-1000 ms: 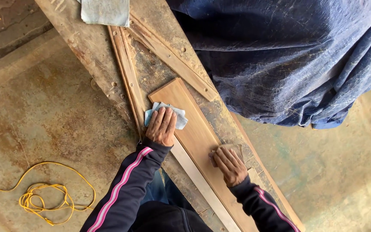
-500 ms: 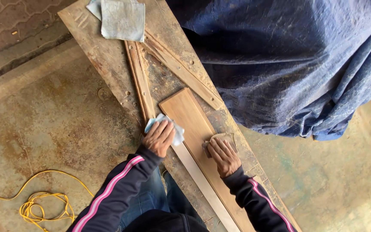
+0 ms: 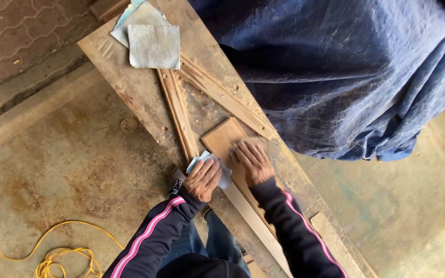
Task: Manually sanding wooden planks with sandpaper and wiping them with a cloth.
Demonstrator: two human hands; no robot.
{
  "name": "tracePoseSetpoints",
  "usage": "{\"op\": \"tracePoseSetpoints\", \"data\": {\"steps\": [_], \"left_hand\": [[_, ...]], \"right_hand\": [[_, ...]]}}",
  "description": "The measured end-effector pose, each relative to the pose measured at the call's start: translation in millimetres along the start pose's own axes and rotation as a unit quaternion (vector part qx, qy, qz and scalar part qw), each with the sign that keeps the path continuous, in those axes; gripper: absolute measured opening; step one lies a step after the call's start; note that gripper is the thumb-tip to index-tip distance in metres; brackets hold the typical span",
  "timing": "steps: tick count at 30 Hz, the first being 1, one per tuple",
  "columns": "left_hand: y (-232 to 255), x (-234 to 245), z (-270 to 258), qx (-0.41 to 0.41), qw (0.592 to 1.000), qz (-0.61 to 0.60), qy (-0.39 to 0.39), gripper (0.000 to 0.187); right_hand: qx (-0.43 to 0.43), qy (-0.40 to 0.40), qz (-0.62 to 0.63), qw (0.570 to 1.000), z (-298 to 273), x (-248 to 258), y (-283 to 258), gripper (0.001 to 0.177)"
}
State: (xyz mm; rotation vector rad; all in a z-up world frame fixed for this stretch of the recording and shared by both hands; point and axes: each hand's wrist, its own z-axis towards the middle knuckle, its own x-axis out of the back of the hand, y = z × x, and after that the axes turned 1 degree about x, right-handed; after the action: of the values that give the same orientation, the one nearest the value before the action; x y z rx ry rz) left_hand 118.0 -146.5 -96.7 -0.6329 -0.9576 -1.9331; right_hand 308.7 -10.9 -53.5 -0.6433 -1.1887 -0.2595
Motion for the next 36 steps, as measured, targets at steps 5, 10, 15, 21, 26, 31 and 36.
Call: {"op": "tracePoseSetpoints", "data": {"steps": [5,10,15,21,26,31,36], "left_hand": [[0,4,1,0.007,1.000,0.014,-0.005,0.036],[-3,11,2,-0.006,0.999,-0.001,-0.046,0.036],[-7,5,-1,-0.044,0.996,-0.049,-0.066,0.038],[-14,-6,-3,-0.091,0.990,-0.007,-0.106,0.038],[-22,-12,-12,-0.114,0.986,0.025,-0.121,0.039],[-21,-12,-13,-0.132,0.981,0.044,-0.136,0.037],[-27,-7,-10,-0.130,0.976,0.026,-0.173,0.039]], "right_hand": [[0.000,0.002,0.007,1.000,-7,-9,1,0.044],[-0.020,0.030,-0.018,0.999,63,-52,0,0.043],[-0.108,0.070,-0.027,0.991,-18,-14,-29,0.053],[-0.318,0.104,-0.143,0.931,-240,29,-58,0.050],[-0.496,0.113,-0.202,0.837,-270,-5,-41,0.024],[-0.360,0.148,-0.177,0.904,-88,-70,-57,0.055],[-0.328,0.126,-0.120,0.929,-63,-37,-77,0.055]]}}
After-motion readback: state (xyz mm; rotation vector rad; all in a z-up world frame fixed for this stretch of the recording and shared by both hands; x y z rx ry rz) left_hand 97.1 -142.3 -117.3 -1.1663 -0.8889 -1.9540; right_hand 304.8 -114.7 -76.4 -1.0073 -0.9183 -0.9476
